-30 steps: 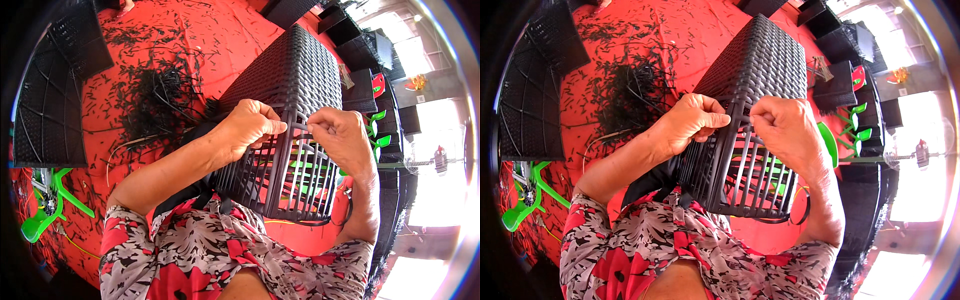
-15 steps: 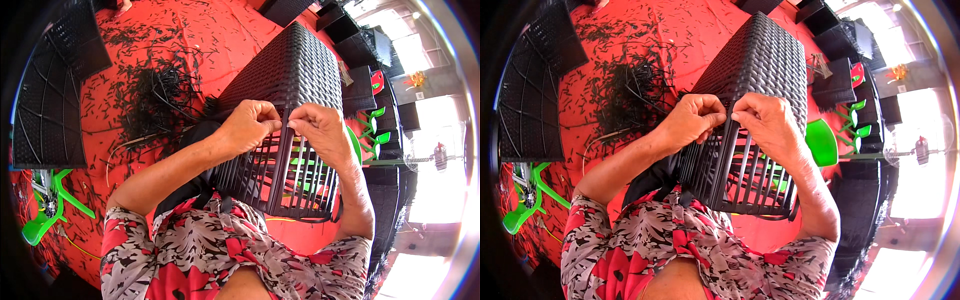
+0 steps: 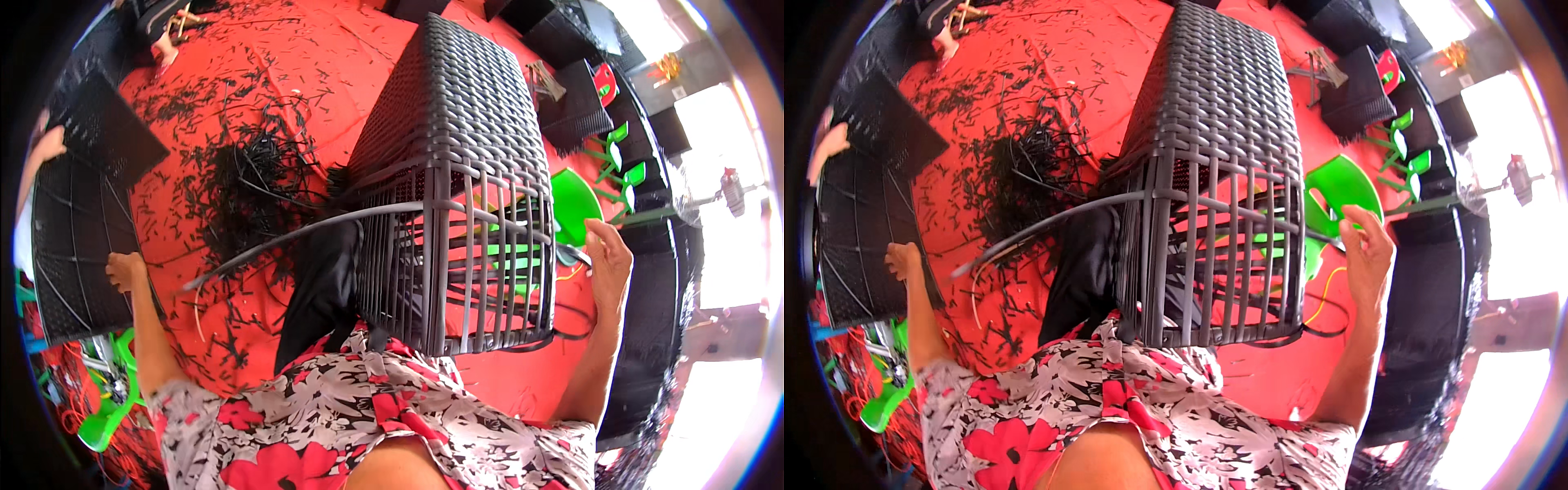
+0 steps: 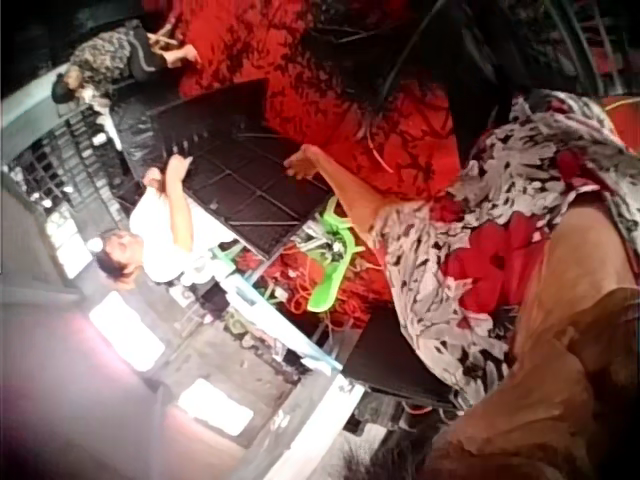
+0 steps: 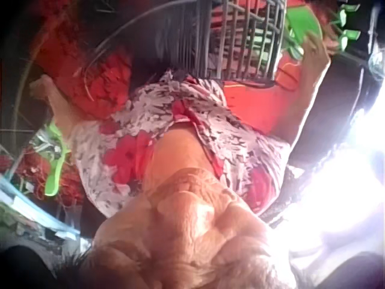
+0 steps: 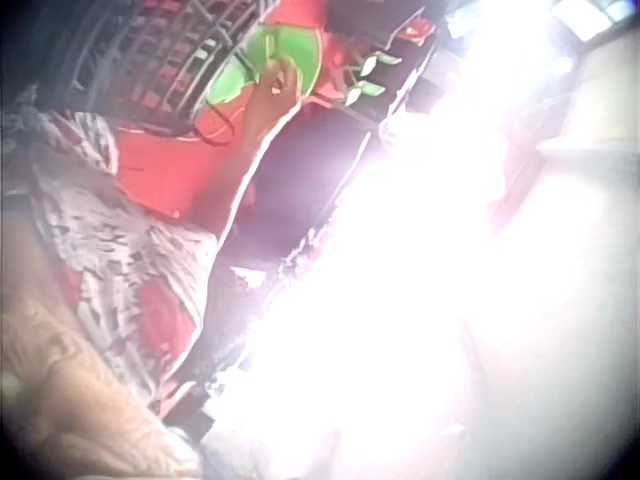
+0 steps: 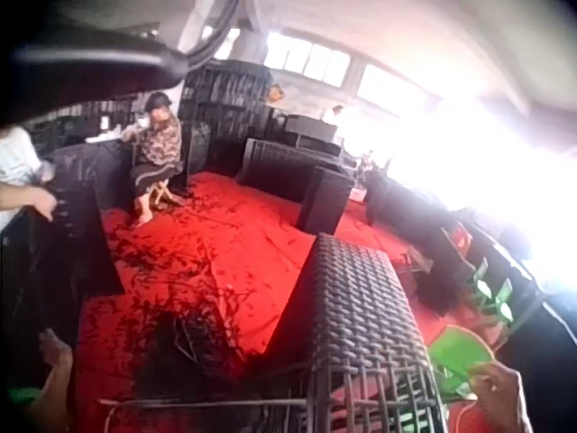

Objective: The person weaves black plastic strips into a dark wicker furniture frame by hand. They pull strips through the frame structure, tightening them, and tucking the ends to secure the weave.

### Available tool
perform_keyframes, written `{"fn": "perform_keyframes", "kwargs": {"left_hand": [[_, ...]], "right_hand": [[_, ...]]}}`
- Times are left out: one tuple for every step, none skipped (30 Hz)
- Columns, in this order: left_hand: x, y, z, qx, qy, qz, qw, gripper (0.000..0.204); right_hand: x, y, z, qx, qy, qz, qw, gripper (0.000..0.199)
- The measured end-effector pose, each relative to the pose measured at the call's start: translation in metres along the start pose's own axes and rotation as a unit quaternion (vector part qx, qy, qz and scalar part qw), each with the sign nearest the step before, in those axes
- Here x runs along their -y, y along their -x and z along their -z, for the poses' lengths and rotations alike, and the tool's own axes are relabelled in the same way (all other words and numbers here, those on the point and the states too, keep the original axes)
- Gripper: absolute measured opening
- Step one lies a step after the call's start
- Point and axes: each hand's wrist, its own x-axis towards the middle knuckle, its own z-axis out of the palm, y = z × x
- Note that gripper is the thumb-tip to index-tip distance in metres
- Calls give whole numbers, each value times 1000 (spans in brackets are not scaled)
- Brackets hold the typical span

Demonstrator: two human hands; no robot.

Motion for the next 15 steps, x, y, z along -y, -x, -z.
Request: {"fn": "perform_keyframes", "kwargs": {"left_hand": [[-6, 15, 9, 20, 17, -106, 994, 34], [-27, 38, 22, 42, 82, -276, 957, 28], [-56, 71, 36, 161, 340, -304, 875, 24], [-83, 109, 55, 291, 458, -322, 776, 20], [-104, 151, 79, 312, 492, -424, 693, 18], [-123, 189, 104, 316, 490, -495, 644, 17], [-137, 225, 130, 437, 535, -461, 558, 16], [-148, 257, 154, 439, 565, -489, 499, 16], [-161, 278, 176, 461, 568, -508, 455, 16], [-168, 296, 195, 457, 579, -517, 434, 14], [-176, 306, 211, 464, 588, -519, 413, 13], [-181, 311, 223, 487, 564, -531, 404, 12], [-186, 312, 231, 525, 545, -507, 414, 14], [-193, 311, 236, 528, 531, -504, 430, 17], [-194, 305, 238, 531, 546, -508, 401, 18]], "right_hand": [[-5, 9, 1, -5, 10, -44, 999, 23], [-9, 14, 1, 20, -21, -19, 999, 23], [-12, 15, -2, 30, -43, -19, 998, 22], [-14, 16, -5, 36, -63, -18, 997, 22], [-14, 18, -7, 54, -76, 7, 996, 24], [-15, 19, -10, 82, -94, 14, 992, 28], [-16, 19, -11, 108, -117, -5, 987, 29], [-16, 20, -13, 138, -153, -4, 978, 29], [-18, 23, -9, 159, -169, -15, 972, 28], [-20, 25, -7, 168, -143, -18, 975, 26], [-22, 26, -3, 177, -124, -15, 976, 25], [-25, 27, 1, 183, -101, -20, 978, 24], [-28, 28, 6, 182, -116, -38, 976, 20], [-31, 26, 12, 158, -97, -20, 982, 18], [-34, 23, 18, 139, -80, -6, 987, 17]]}}
